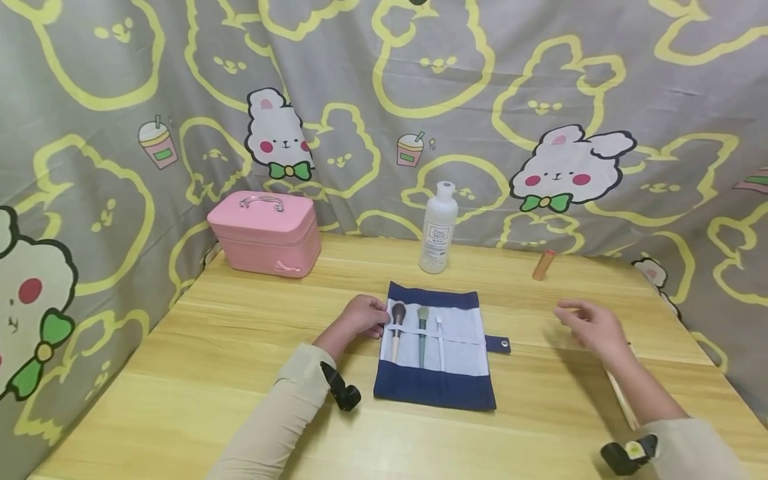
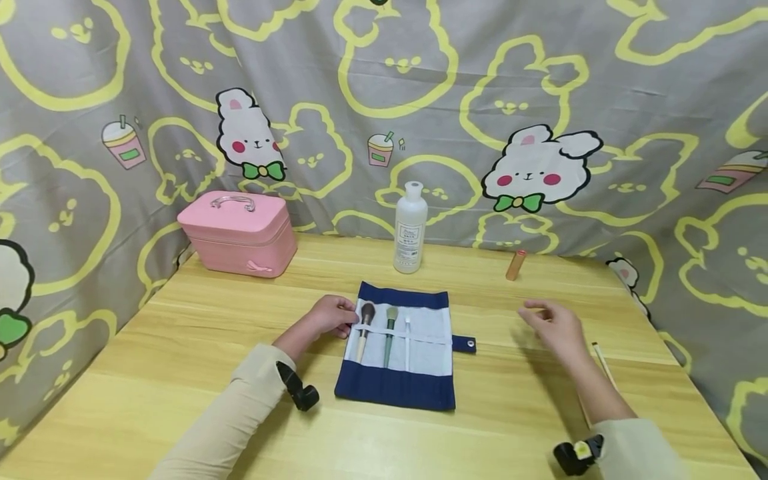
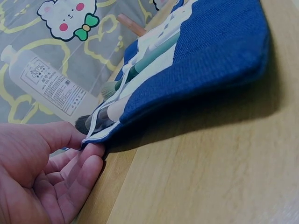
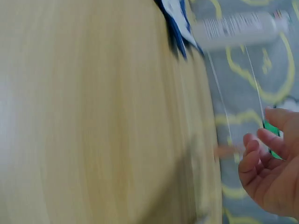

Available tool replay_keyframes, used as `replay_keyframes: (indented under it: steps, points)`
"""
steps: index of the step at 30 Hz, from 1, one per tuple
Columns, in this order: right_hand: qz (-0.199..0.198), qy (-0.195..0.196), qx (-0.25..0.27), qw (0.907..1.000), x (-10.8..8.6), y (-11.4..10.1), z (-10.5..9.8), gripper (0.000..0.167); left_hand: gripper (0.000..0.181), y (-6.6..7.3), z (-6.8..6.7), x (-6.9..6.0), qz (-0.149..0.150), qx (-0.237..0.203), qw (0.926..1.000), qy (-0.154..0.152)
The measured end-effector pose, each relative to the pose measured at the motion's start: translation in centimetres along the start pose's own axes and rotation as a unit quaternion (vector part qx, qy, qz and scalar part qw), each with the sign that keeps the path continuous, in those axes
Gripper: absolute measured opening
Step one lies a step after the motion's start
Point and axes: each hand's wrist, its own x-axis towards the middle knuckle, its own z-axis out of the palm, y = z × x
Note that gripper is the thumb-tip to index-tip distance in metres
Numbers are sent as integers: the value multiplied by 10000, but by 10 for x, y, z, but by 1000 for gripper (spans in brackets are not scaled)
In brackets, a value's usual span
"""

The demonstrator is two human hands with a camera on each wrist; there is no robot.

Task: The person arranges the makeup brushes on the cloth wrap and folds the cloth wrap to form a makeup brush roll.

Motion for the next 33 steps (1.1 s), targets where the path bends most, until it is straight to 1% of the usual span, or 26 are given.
replay_keyframes:
  steps: [3, 5, 8, 10, 14, 16, 20, 22, 26, 30, 33]
  points:
    - [233, 56, -326, 9992, -8, 19, -19, 58, 26, 0, -1, 0, -15, -15, 10000, -9]
    - [305, 58, -729, 9969, -14, 31, -29, 57, 26, 0, 0, 1, -25, -28, 10000, -17]
    - [422, -108, -1219, 9916, -21, 47, -41, 59, 26, -1, 0, 1, -15, -22, 10000, -26]
    - [497, -266, -1421, 9882, -25, 54, -45, 59, 26, -1, -1, 1, -15, -13, 10000, -33]
    - [675, -570, -1493, 9848, -31, 59, -46, 61, 26, -1, -1, 1, -18, 10, 10000, -29]
    - [698, -696, -1529, 9833, -33, 58, -45, 61, 26, -1, -1, 1, -18, 10, 10000, -21]
    - [665, -772, -1710, 9800, -33, 58, -40, 58, 26, -1, -1, 1, -3, -23, 10000, -28]
    - [636, -748, -1771, 9793, -33, 59, -37, 53, 26, -2, -1, 1, 4, -34, 10000, -41]
    - [657, -720, -1620, 9820, -34, 62, -33, 47, 26, -2, -1, 1, -9, -35, 10000, -48]
    - [602, -540, -1495, 9855, -35, 59, -30, 50, 26, -2, -1, 1, -11, -26, 10000, -23]
    - [448, -334, -1440, 9880, -34, 50, -26, 52, 26, -1, -1, 1, -2, -24, 10000, -13]
